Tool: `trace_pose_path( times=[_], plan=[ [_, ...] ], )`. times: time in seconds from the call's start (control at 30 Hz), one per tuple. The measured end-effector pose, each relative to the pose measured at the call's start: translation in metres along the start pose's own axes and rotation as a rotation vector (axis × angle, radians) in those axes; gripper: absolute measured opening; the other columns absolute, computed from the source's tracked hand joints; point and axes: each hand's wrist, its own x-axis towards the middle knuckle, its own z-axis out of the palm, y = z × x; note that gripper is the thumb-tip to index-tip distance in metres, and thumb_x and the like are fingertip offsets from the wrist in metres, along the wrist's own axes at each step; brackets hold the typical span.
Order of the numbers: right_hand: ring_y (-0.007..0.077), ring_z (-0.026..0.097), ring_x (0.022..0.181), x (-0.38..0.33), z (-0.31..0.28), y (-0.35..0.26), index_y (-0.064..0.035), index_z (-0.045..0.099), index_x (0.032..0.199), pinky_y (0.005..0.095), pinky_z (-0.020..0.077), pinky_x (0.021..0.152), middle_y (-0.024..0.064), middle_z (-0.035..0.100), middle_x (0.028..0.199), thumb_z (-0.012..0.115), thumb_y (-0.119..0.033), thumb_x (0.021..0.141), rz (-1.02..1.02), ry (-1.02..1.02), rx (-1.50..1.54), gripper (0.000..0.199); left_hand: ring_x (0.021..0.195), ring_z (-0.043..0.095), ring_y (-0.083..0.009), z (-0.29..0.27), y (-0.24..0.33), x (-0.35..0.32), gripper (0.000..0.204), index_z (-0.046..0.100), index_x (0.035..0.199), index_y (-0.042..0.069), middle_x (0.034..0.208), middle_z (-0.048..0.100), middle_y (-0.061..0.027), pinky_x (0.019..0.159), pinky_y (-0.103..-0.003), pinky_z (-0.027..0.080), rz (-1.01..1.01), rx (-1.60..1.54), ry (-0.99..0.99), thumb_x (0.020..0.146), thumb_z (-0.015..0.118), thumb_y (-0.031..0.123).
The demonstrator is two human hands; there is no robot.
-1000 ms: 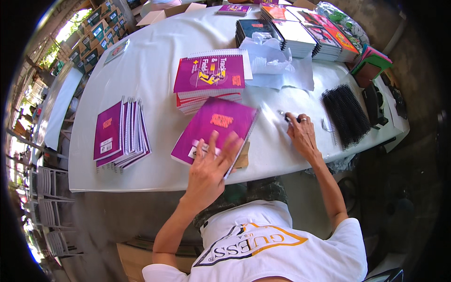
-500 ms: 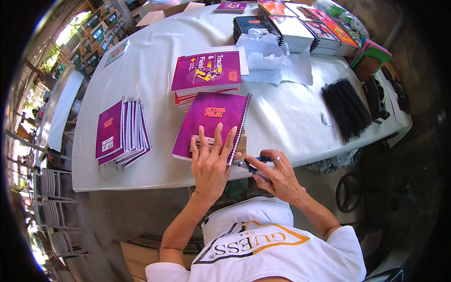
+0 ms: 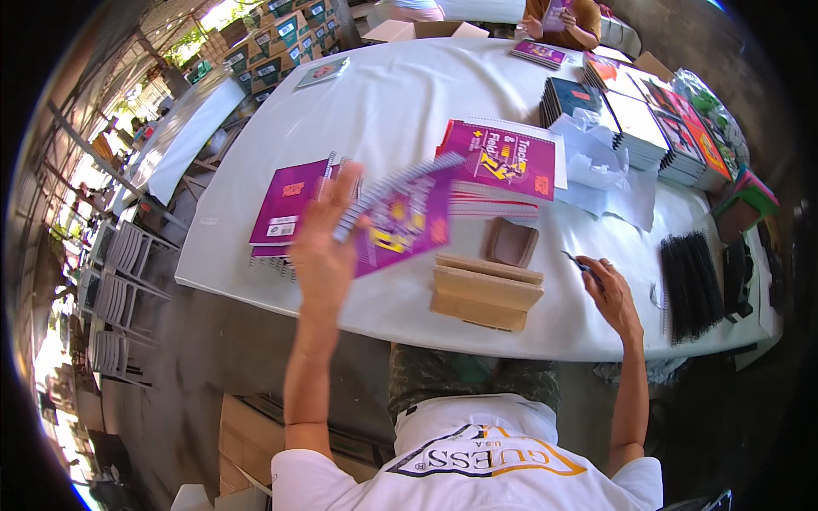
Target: The person binds spiral notebooks by threading a plastic spiral through the punched holes by hand and cutting the excess with pliers before stacking them.
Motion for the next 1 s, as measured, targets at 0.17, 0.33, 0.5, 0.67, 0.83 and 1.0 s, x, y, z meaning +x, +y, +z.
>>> trace_pose_path(
  times=[0.17,0.33,0.5,0.67,0.83,1.0],
  plan=[
    [0.0300,0.054,0.107,0.034,0.017,0.066,-0.0091,0.065,0.118,0.0438,0.0413,0.088,0.0138,0.058,0.111,0.067,-0.021,0.089,-0.267,0.311,-0.497,0.031,0.123,0.057,-0.0195,-0.046,-0.077,0.034,0.046,0.055,0.138,0.009,0.137,0.058,-0.0068,0.099,-0.032,0.047,0.097,0.334,0.023,0.092,0.061,0.012],
    [0.0179,0.064,0.085,0.077,0.028,-0.013,0.0025,0.066,0.093,0.0309,0.0523,0.077,0.0096,0.064,0.094,0.064,-0.014,0.094,-0.120,0.018,0.423,0.016,0.126,0.054,-0.0228,-0.082,-0.167,0.041,0.060,0.049,0.142,0.008,0.137,0.058,-0.0068,0.105,-0.037,0.043,-0.068,-0.242,0.133,0.089,0.066,0.029],
    [0.0241,0.052,0.124,0.104,0.061,-0.163,-0.0029,0.047,0.134,0.0387,0.0410,0.106,0.0160,0.055,0.127,0.080,-0.017,0.080,-0.612,0.099,0.264,0.065,0.136,0.041,-0.0247,-0.087,-0.172,0.063,0.077,0.044,0.146,0.015,0.146,0.048,-0.0019,0.113,-0.046,0.034,-0.048,-0.991,0.038,0.080,0.065,0.050],
    [0.0237,0.052,0.121,0.144,0.110,-0.254,-0.0054,0.051,0.129,0.0361,0.0424,0.102,0.0096,0.055,0.128,0.082,-0.009,0.074,-0.828,-0.110,0.901,0.064,0.140,0.037,-0.0232,-0.055,-0.190,0.077,0.069,0.047,0.141,0.037,0.149,0.045,0.0046,0.116,-0.054,0.027,0.111,-1.496,-0.295,0.077,0.067,0.048],
    [0.0194,0.059,0.086,0.161,0.119,-0.312,-0.0017,0.064,0.100,0.0311,0.0497,0.079,0.0073,0.058,0.098,0.077,0.003,0.075,-1.110,0.124,0.826,0.028,0.146,0.020,-0.0388,-0.080,-0.254,0.083,0.075,0.043,0.144,0.039,0.152,0.040,0.0021,0.116,-0.052,0.026,-0.136,-1.401,-0.045,0.076,0.069,0.056],
    [0.0257,0.061,0.094,0.177,0.159,-0.348,-0.0006,0.066,0.097,0.0336,0.0525,0.082,0.0098,0.058,0.106,0.076,0.002,0.074,-1.480,0.275,0.555,0.025,0.139,0.035,-0.0361,-0.117,-0.288,0.099,0.088,0.021,0.155,0.025,0.159,0.025,-0.0104,0.109,-0.050,0.034,-0.372,-1.049,-0.189,0.086,0.068,0.052]
  ],
)
